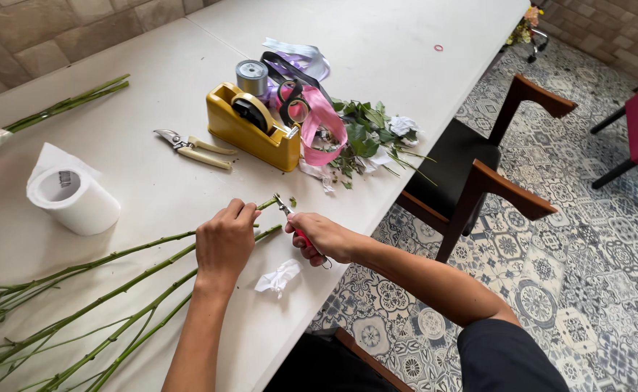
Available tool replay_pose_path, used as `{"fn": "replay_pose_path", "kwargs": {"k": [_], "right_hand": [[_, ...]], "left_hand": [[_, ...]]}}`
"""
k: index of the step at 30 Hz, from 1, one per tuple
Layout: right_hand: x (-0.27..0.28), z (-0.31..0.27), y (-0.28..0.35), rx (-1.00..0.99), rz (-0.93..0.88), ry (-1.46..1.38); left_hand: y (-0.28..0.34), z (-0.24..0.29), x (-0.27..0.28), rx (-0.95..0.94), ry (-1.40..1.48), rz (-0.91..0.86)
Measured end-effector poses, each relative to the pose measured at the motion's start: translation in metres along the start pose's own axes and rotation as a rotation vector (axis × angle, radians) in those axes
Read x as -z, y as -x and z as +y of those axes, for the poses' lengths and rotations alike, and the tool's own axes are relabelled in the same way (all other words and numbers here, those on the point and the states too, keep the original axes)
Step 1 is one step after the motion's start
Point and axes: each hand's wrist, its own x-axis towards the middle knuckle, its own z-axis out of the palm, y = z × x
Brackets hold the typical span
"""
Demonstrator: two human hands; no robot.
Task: The person prepares flower stems by trimming their ends with shears and bundling them together by hand on a table.
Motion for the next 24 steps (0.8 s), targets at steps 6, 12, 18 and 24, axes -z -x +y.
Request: {"fn": "replay_pose_path", "kwargs": {"k": [6, 12, 18, 24], "right_hand": [[-0.001, -0.001, 0.008, -0.029, 0.046, -0.003], [0.002, 0.006, 0.011, 0.042, 0.068, -0.002], [0.0, -0.023, 0.062, 0.344, 0.299, 1.048], [0.024, 0.037, 0.03, 0.575, 0.438, 1.553]], "left_hand": [[-0.002, -0.001, -0.006, -0.036, 0.035, 0.086], [-0.001, -0.002, -0.01, -0.016, -0.006, 0.081], [-0.008, -0.01, 0.006, -0.047, -0.102, 0.181], [-0.012, -0.018, 0.024, -0.049, -0.146, 0.183]]}}
